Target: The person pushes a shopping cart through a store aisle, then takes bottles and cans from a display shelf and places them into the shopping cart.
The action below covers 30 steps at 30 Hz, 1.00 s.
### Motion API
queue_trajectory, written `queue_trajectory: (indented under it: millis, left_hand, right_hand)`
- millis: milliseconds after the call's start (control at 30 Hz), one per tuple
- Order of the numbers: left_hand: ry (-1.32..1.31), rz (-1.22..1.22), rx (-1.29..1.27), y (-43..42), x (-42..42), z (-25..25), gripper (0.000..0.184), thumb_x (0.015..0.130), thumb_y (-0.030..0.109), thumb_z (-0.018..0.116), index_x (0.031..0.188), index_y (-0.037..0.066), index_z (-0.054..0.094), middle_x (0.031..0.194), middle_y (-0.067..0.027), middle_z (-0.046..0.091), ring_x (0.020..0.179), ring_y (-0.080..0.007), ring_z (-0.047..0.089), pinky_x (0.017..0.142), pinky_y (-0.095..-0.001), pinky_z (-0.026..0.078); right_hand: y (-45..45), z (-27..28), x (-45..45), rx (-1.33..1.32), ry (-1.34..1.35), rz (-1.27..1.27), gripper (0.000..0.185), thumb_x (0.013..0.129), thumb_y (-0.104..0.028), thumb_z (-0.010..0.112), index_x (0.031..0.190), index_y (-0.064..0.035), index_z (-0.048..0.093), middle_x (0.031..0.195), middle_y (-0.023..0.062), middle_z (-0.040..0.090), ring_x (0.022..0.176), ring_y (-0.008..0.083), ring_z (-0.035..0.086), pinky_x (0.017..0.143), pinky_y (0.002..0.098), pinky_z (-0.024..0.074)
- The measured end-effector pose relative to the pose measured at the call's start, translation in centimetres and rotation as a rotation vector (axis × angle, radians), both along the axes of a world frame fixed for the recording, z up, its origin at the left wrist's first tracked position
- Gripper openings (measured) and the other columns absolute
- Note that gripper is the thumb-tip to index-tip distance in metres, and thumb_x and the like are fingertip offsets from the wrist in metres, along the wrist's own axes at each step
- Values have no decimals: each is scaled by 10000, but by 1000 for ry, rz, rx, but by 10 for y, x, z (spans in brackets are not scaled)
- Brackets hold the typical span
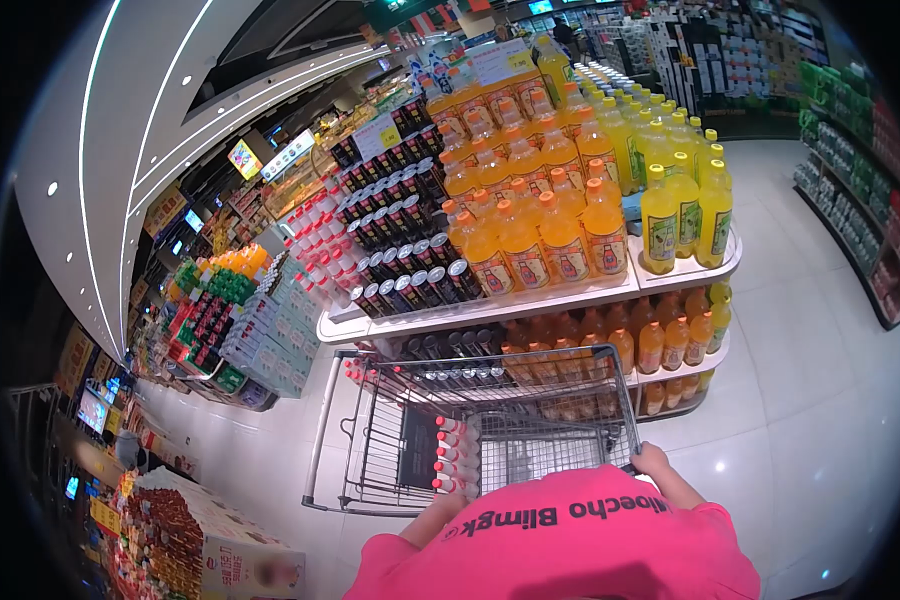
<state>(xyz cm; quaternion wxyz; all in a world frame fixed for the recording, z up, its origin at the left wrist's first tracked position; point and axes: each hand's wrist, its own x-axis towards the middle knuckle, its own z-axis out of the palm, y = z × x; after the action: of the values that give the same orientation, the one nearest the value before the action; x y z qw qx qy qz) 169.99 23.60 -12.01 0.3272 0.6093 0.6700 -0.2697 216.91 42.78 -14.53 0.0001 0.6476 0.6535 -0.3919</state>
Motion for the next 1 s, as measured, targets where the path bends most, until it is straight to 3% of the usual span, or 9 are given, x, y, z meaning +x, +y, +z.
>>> queue_trajectory:
  millis: [233, 333, 433, 500, 667, 800, 1000]
  left_hand:
    - [8, 64, 129, -15, 5, -7, 357, 677, 381, 632, 935, 143, 694, 930, -117, 668, 879, -287, 636, 757, -395, 500]
    - [-19, 161, 163, -12, 22, 32, 341, 657, 350, 644, 920, 138, 691, 913, -116, 668, 864, -285, 639, 742, -393, 504]
    - [-105, 206, 192, -12, 24, 39, 347, 643, 349, 656, 924, 147, 691, 909, -114, 669, 854, -281, 642, 736, -393, 505]
    - [-209, 201, 151, -13, 10, 15, 420, 626, 355, 674, 1005, 173, 685, 938, -122, 668, 881, -267, 639, 772, -381, 497]
    - [-254, 245, 10, 3, 21, 36, 513, 604, 393, 689, 1073, 186, 667, 1010, -126, 659, 962, -264, 618, 840, -369, 468]
    - [-242, 230, -30, 2, 16, 24, 538, 596, 418, 694, 1079, 182, 663, 1045, -128, 649, 975, -279, 610, 849, -372, 460]
    - [-185, 182, -6, 0, 15, 10, 558, 598, 415, 693, 1104, 184, 650, 1064, -108, 647, 992, -276, 603, 867, -368, 457]
  right_hand:
    - [11, -1, 1, -133, 33, 9, 514, 719, -354, 609, 1041, 41, 538, 926, 231, 639, 875, 348, 630, 785, 410, 491]
    - [8, -15, 4, -99, 70, -23, 481, 712, -337, 602, 1012, 36, 554, 911, 234, 638, 866, 351, 630, 783, 413, 490]
    - [7, -17, 9, -61, 92, -30, 450, 704, -320, 591, 981, 34, 567, 893, 237, 637, 855, 349, 631, 776, 415, 489]
    - [5, -5, 8, -35, 89, -20, 436, 699, -312, 585, 964, 33, 573, 876, 235, 638, 836, 345, 636, 766, 415, 490]
    - [12, 7, 5, -134, 83, 16, 426, 708, -280, 585, 963, 61, 558, 780, 234, 640, 708, 323, 654, 639, 396, 517]
    - [21, -21, 8, -101, 47, 37, 408, 708, -281, 589, 948, 50, 578, 809, 231, 645, 726, 326, 655, 674, 401, 516]
    - [15, -5, -1, 26, -81, 16, 412, 700, -323, 602, 945, 8, 623, 857, 207, 657, 772, 325, 656, 714, 401, 511]
